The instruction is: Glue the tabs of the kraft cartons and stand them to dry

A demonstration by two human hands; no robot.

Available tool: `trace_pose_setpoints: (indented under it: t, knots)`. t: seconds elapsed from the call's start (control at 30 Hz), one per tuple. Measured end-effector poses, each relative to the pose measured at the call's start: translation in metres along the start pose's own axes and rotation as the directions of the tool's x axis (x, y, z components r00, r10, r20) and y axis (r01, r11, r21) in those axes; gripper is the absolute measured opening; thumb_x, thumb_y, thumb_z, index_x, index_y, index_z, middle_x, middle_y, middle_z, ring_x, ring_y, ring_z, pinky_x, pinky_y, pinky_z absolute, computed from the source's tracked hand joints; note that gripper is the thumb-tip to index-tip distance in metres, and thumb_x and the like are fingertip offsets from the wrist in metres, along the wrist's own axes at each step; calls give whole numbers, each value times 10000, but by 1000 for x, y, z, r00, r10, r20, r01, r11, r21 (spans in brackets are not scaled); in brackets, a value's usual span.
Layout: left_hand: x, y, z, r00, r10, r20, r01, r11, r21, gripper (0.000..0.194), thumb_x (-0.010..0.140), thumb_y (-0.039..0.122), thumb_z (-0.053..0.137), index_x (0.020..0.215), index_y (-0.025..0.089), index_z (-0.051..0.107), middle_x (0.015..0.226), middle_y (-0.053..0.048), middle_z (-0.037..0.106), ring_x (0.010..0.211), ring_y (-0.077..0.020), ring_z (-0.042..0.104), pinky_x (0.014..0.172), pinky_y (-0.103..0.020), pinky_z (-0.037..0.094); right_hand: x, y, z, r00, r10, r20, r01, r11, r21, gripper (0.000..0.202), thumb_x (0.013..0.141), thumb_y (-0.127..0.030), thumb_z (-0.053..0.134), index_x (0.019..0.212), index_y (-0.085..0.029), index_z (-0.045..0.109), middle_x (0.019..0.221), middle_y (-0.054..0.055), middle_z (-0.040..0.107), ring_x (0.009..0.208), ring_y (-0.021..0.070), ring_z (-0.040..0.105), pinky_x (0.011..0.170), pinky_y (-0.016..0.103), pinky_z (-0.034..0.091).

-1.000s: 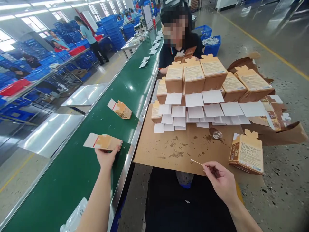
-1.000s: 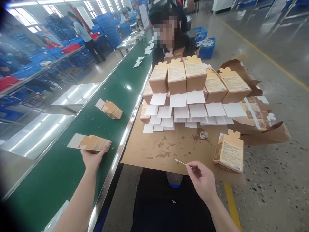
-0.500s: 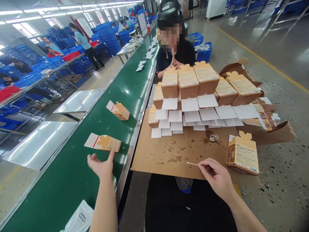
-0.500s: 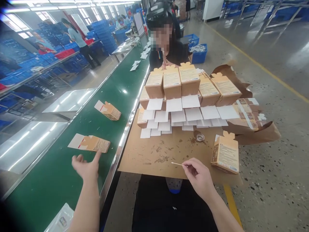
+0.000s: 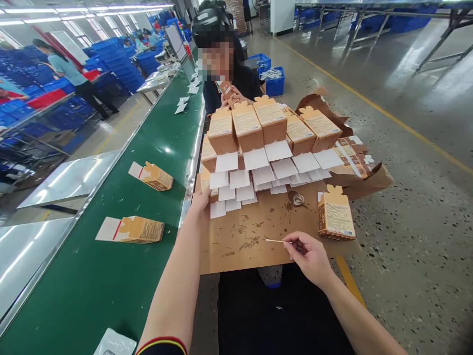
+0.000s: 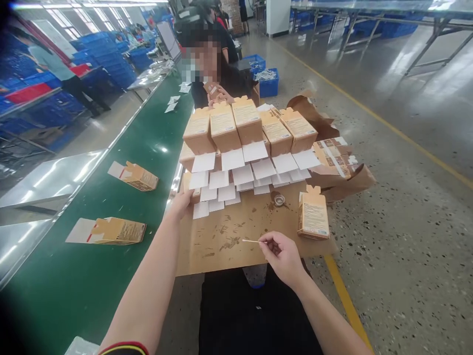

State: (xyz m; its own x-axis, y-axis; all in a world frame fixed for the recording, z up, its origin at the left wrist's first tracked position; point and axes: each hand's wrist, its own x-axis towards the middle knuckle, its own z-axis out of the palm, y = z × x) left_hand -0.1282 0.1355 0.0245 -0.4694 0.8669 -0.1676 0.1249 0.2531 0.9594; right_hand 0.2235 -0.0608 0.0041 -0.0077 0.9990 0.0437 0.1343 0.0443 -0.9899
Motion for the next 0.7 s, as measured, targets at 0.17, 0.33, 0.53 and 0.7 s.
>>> trace_pose_setpoints:
  t: [0.17, 0.33, 0.53, 0.7]
  knots:
    - [-71, -30, -54, 994, -60, -93, 38, 974, -222, 538, 873, 530, 931, 1294, 211, 830, 1423, -175, 861, 1471, -408, 763, 1289, -608, 592, -4, -3, 5, 1000, 17, 17, -18, 998, 59, 494, 1042, -720, 793, 927, -242, 836, 740, 15, 731, 592, 169, 644, 547, 310, 596]
    - [-165, -63, -48, 991, -137, -2, 122, 886, -447, 708, 758, 541, 1085, 1363, 281, 824, 1552, -138, 809, 1555, -427, 701, 1301, -604, 599, -6, 4, 14, 997, -17, 71, 15, 1000, 25, 352, 1077, -571, 776, 925, -256, 820, 761, 9, 733, 602, 164, 644, 547, 296, 569]
    - [-182, -61, -4, 985, -143, 96, 166, 936, -309, 817, 646, 604, 1154, 1257, 225, 767, 1403, -190, 838, 1440, -436, 766, 1244, -607, 620, 3, 23, 40, 965, -216, 150, 238, 960, -149, 160, 1066, -206, 678, 952, -265, 772, 824, -8, 725, 635, 141, 620, 572, 259, 503]
    - [-181, -56, -4, 989, -121, 88, 141, 952, -273, 848, 672, 615, 1140, 1298, 216, 729, 1393, -197, 825, 1354, -424, 803, 1149, -601, 671, 7, 38, 56, 901, -305, 309, 408, 837, -365, 250, 967, -21, 621, 900, -248, 701, 815, -15, 655, 685, 149, 593, 652, 269, 468]
